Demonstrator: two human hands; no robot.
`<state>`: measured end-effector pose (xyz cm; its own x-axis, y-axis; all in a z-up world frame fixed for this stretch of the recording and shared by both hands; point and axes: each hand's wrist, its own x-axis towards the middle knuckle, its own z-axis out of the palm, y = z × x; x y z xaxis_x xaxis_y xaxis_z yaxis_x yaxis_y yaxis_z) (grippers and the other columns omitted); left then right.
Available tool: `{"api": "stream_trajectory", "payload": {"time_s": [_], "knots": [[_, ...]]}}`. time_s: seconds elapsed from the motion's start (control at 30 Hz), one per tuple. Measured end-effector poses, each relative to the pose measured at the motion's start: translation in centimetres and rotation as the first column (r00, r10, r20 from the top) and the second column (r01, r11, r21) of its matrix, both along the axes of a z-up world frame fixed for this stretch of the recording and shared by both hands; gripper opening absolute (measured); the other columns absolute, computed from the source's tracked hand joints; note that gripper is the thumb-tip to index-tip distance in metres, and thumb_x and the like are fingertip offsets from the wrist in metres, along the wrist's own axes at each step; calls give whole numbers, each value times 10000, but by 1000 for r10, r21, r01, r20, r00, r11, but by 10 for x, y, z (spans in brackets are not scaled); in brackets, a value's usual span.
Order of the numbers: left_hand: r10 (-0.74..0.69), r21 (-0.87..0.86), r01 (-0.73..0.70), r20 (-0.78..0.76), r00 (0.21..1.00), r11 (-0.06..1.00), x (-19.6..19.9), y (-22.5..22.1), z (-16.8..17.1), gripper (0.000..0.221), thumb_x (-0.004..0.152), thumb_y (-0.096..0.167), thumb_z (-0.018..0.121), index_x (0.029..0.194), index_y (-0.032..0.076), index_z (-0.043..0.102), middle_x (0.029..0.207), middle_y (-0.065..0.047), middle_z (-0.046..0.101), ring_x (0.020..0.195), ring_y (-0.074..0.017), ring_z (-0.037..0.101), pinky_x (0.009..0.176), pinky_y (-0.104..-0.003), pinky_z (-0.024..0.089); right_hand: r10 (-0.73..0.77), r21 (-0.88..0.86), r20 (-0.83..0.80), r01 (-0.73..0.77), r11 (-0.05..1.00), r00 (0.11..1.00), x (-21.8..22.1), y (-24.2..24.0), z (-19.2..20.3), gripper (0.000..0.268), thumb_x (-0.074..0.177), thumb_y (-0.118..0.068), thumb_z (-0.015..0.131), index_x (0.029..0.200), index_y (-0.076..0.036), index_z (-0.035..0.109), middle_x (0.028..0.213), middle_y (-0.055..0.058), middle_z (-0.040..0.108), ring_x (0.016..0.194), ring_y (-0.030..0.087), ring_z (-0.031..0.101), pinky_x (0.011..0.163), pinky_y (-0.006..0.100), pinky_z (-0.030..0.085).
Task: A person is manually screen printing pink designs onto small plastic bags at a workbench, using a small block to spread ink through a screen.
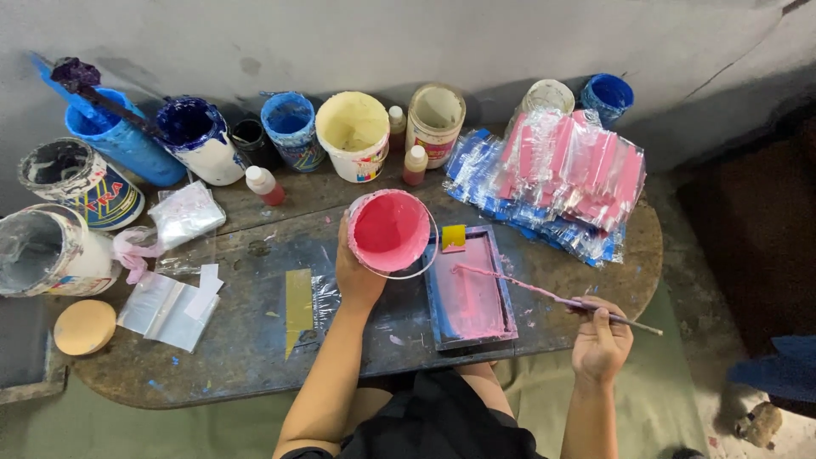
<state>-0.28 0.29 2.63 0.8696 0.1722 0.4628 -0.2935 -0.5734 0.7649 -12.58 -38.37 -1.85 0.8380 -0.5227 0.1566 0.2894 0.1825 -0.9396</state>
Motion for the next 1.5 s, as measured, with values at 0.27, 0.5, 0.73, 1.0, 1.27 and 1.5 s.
{"api": "stream_trajectory", "payload": {"time_s": [0.27, 0.5, 0.73, 1.0, 1.27, 1.5], "knots": [[38, 116, -41, 31, 999, 992, 0, 1, -13, 1045, 759, 200, 937, 1546, 64, 263, 1524, -224, 456, 1365, -403, 538, 970, -464, 592, 93, -80, 37, -90, 993, 995, 3, 9, 13, 202, 1092, -110, 533, 1040, 32, 667, 1044, 196, 672, 978, 334, 691, 830, 362, 632], [32, 33, -30, -46, 998, 999, -1, 2, -17, 1061, 755, 220, 931, 1561, 91, 253, 1563, -205, 432, 1416, -408, 485, 1012, -485, 562, 22, -172, 1, -21, 985, 1000, 4, 6, 18, 219, 1099, -99, 505, 1027, 53, 644, 1037, 211, 655, 978, 351, 677, 808, 371, 610], [42, 64, -42, -6, 999, 997, 0, 3, -21, 1035, 755, 216, 929, 1550, 63, 284, 1507, -202, 489, 1352, -392, 546, 976, -466, 586, 70, -176, 17, -66, 982, 997, 3, 5, 13, 215, 1095, -76, 503, 1040, 65, 656, 1028, 208, 655, 981, 338, 675, 818, 368, 624], [136, -31, -134, 76, 988, 990, -1, -11, 4, 906, 761, 186, 937, 1484, 113, 396, 1414, -215, 562, 1203, -440, 627, 992, -470, 540, 94, -247, 144, -56, 967, 985, 10, 9, 15, 290, 1083, -66, 484, 913, 132, 610, 902, 319, 631, 807, 357, 669, 783, 440, 567], [137, -16, -137, 70, 988, 990, 0, -8, -3, 895, 776, 183, 926, 1483, 118, 381, 1426, -219, 547, 1215, -444, 617, 999, -479, 535, 110, -278, 146, -66, 958, 983, 11, 13, 20, 304, 1083, -68, 482, 909, 133, 629, 887, 311, 637, 799, 348, 662, 764, 430, 556], [123, -24, -122, 48, 991, 992, -2, -10, 3, 878, 790, 178, 913, 1480, 124, 373, 1432, -210, 542, 1223, -438, 616, 1004, -473, 534, 98, -296, 156, -48, 954, 983, 11, 23, 31, 290, 1073, -76, 498, 901, 110, 638, 885, 280, 640, 783, 275, 611, 722, 357, 502]]}}
